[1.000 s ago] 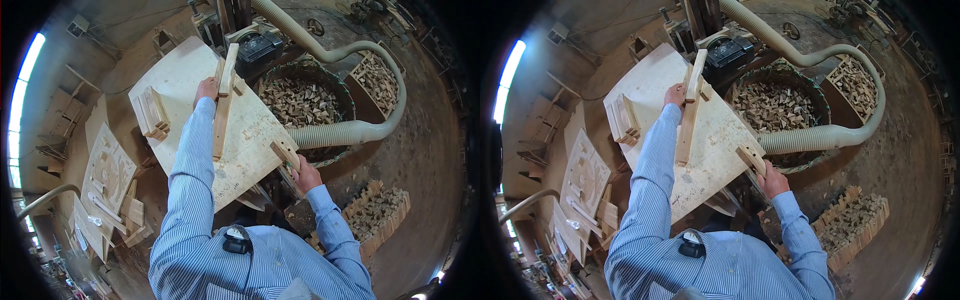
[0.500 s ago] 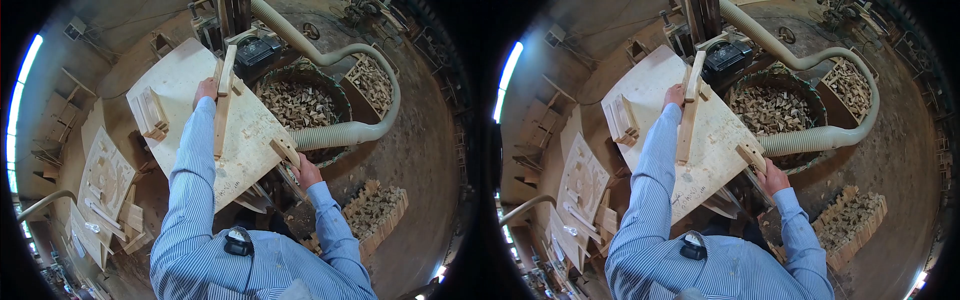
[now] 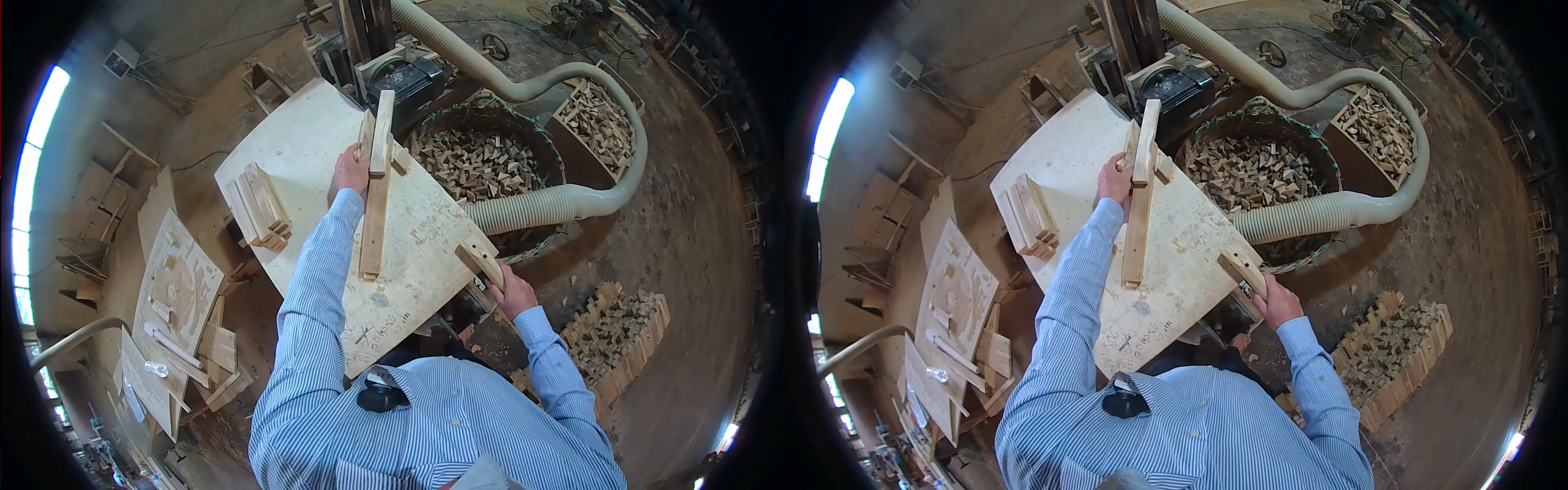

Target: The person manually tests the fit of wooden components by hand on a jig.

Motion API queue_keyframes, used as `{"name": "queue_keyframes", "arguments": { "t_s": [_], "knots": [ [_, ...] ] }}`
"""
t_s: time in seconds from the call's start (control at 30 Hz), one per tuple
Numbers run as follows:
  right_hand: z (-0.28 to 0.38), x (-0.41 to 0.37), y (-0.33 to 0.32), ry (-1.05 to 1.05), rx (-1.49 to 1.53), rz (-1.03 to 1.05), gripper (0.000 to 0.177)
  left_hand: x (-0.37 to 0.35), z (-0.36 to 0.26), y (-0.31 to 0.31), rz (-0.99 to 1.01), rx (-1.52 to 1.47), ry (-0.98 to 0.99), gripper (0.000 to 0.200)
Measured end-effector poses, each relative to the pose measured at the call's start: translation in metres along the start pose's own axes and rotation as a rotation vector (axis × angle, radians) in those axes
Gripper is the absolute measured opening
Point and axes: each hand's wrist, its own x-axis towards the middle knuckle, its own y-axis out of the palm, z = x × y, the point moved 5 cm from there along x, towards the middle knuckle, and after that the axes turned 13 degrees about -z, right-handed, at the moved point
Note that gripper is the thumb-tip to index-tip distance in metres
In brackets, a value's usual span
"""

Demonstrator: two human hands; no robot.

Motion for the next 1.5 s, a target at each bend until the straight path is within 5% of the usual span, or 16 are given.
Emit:
{"name": "queue_keyframes", "arguments": {
  "t_s": [0.13, 0.27, 0.37, 0.43, 0.7, 1.5],
  "knots": [
    [-0.012, -0.021, -0.008, 0.005, 0.024, 0.001, 0.054, -0.02, -0.038, -0.03, -0.172, 0.19, 0.199, 0.045],
    [-0.028, -0.037, -0.012, -0.008, 0.044, -0.001, 0.052, -0.039, -0.044, -0.032, -0.065, 0.275, 0.344, 0.045],
    [-0.038, -0.05, -0.011, -0.01, 0.054, -0.013, 0.052, -0.068, -0.041, -0.037, -0.083, -0.052, 0.306, 0.044],
    [-0.043, -0.059, -0.014, -0.006, 0.058, -0.012, 0.052, -0.082, -0.015, -0.037, -0.093, 0.041, -0.058, 0.048],
    [-0.056, -0.069, -0.014, 0.005, 0.057, 0.012, 0.054, -0.088, 0.002, 0.006, -0.011, -0.171, -0.223, 0.04],
    [-0.035, -0.031, -0.008, 0.012, 0.044, 0.069, 0.062, -0.03, -0.038, 0.0, 0.065, 0.027, -0.215, 0.041]
  ]
}}
